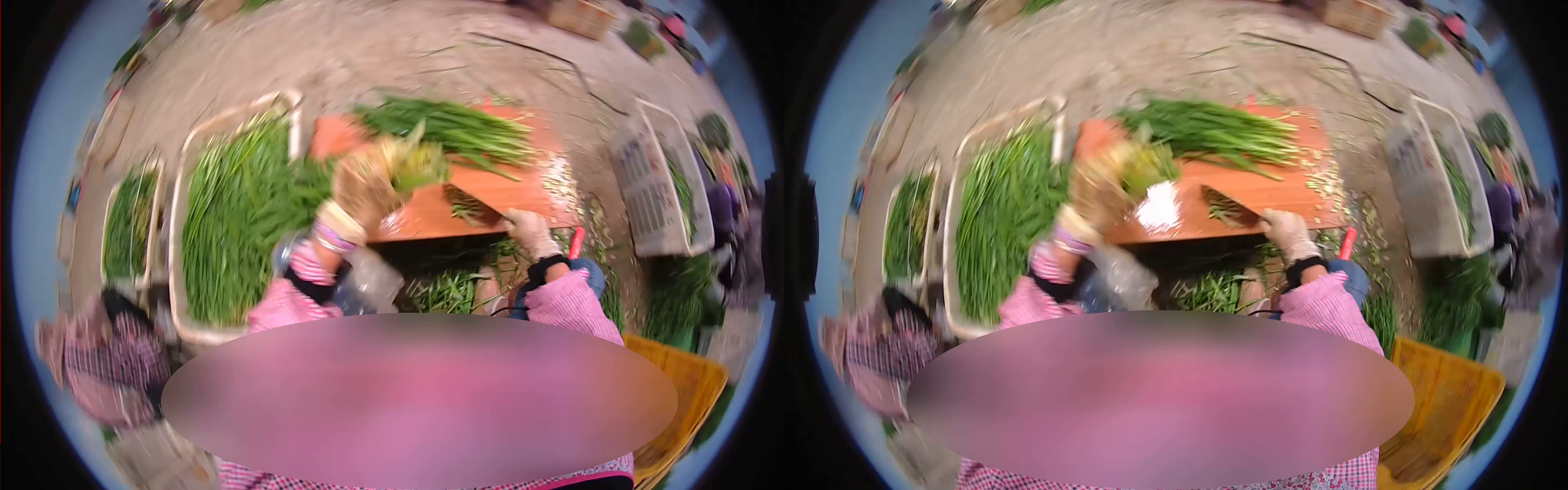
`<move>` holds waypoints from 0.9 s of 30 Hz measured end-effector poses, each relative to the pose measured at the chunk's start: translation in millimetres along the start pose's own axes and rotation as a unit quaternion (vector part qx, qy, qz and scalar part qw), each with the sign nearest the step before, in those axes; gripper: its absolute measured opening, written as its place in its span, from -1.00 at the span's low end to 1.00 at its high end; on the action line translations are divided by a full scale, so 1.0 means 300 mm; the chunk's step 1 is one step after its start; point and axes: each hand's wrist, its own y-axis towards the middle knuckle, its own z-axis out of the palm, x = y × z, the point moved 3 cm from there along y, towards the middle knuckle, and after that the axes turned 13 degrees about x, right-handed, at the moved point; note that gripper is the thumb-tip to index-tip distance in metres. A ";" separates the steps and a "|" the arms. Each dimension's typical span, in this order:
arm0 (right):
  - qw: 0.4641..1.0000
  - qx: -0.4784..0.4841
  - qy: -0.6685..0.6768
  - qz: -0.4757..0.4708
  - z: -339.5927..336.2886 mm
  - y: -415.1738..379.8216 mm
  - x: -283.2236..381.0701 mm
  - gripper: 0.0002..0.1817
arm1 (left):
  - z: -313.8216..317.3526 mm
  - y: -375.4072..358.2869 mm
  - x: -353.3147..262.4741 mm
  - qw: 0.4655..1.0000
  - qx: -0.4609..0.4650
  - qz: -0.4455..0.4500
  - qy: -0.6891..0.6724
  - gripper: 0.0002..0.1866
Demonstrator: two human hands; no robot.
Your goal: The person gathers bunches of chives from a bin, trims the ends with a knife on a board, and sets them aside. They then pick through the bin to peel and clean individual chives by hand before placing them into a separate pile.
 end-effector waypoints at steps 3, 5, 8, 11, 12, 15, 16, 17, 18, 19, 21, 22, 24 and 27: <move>0.982 0.131 0.116 -0.065 -0.033 -0.036 0.084 -0.76 | -0.484 -0.097 0.068 0.999 -0.032 -0.033 -0.024 -0.69; 0.957 0.212 0.135 -0.147 -0.040 -0.064 0.150 -0.73 | -0.718 -0.269 0.108 0.988 -0.048 -0.104 -0.105 -0.73; 0.949 0.237 0.201 -0.048 -0.048 -0.117 0.235 -0.72 | -0.942 -0.492 0.062 0.943 0.051 -0.229 0.235 -0.74; 0.927 0.150 0.341 0.034 0.023 -0.101 0.127 -0.70 | -0.913 -0.747 0.023 0.876 0.127 -0.248 0.394 -0.58; 0.931 0.098 0.352 0.027 0.017 -0.087 0.100 -0.72 | -0.869 -0.834 0.017 0.891 0.114 -0.266 0.349 -0.54; 0.899 0.053 0.434 0.039 -0.050 -0.088 0.157 -0.68 | -0.676 -1.401 -0.004 0.833 0.201 -0.468 0.215 -0.57; 0.906 0.043 0.419 0.030 -0.068 -0.084 0.161 -0.66 | -0.589 -1.608 -0.032 0.784 0.220 -0.564 0.138 -0.59; 0.914 0.031 0.405 0.020 -0.087 -0.080 0.163 -0.65 | -0.548 -1.616 -0.099 0.681 0.392 -0.585 0.201 -0.59; 0.911 0.036 0.410 0.021 -0.103 -0.079 0.168 -0.64 | -0.476 -1.709 -0.141 0.701 0.387 -0.550 0.239 -0.61; 0.909 0.040 0.415 0.021 -0.119 -0.077 0.174 -0.64 | -0.377 -1.840 -0.175 0.579 0.473 -0.654 0.113 -0.63; 0.904 0.040 0.426 0.022 -0.130 -0.058 0.185 -0.64 | -0.255 -1.941 -0.219 0.519 0.460 -0.720 -0.008 -0.51; 0.901 0.034 0.432 0.027 -0.125 -0.054 0.180 -0.63 | -0.236 -1.917 -0.208 0.472 0.409 -0.769 -0.135 -0.46; 0.900 0.027 0.433 0.037 -0.138 -0.059 0.219 -0.62 | -0.025 -2.071 -0.216 0.510 0.335 -0.771 -0.182 -0.46; 0.915 0.031 0.401 0.039 -0.137 -0.056 0.277 -0.63 | 0.312 -2.131 -0.199 0.464 0.113 -0.833 -0.281 -0.54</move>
